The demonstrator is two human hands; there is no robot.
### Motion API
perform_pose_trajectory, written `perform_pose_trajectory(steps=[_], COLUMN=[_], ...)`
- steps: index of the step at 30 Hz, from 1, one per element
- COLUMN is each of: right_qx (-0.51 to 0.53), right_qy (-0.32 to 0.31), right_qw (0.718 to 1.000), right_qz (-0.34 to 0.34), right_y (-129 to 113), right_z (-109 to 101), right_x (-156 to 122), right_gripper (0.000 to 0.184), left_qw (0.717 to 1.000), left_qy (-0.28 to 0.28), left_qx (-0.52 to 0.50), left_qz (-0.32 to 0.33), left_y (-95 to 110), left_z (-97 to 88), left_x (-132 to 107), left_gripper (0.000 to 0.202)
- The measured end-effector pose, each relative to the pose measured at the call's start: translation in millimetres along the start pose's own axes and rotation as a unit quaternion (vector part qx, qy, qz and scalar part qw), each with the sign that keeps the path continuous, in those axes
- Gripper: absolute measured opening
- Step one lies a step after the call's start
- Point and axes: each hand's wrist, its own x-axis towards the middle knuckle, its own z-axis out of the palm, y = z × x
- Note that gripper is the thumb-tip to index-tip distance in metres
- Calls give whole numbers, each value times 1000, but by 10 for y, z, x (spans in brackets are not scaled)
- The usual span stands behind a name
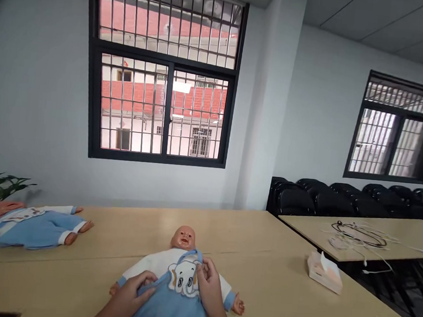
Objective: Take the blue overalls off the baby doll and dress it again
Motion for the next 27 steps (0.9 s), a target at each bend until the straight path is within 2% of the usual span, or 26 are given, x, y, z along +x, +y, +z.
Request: perform_pose_trajectory(steps=[3,5,9,12,15,20,24,27], right_qx=[34,53,40,7,-5,-22,-15,16], right_qy=[19,48,67,42,-1,-60,-47,-51], right_qw=[999,997,996,997,996,998,999,997], right_qz=[3,-7,-33,-61,-86,-27,3,52], right_y=[14,-37,-295,-546,-753,-912,-958,-980], right_z=[-10,5,22,24,50,122,145,143], right_x=[-52,-95,-182,-206,-196,-139,-43,21], right_gripper=[55,55,48,32,15,8,12,20], left_qw=[998,998,995,985,981,982,983,974], left_qy=[-40,-43,-24,-18,7,41,93,130], left_qx=[41,35,-87,-165,-185,-152,-138,-179], left_qz=[-23,-15,38,54,65,101,81,53], left_y=[-189,-203,18,161,161,115,181,211], left_z=[-1,-25,-71,-21,89,171,82,-5], left_x=[-45,-78,-174,-227,-239,-232,-267,-281], left_gripper=[31,33,41,40,31,36,35,37])
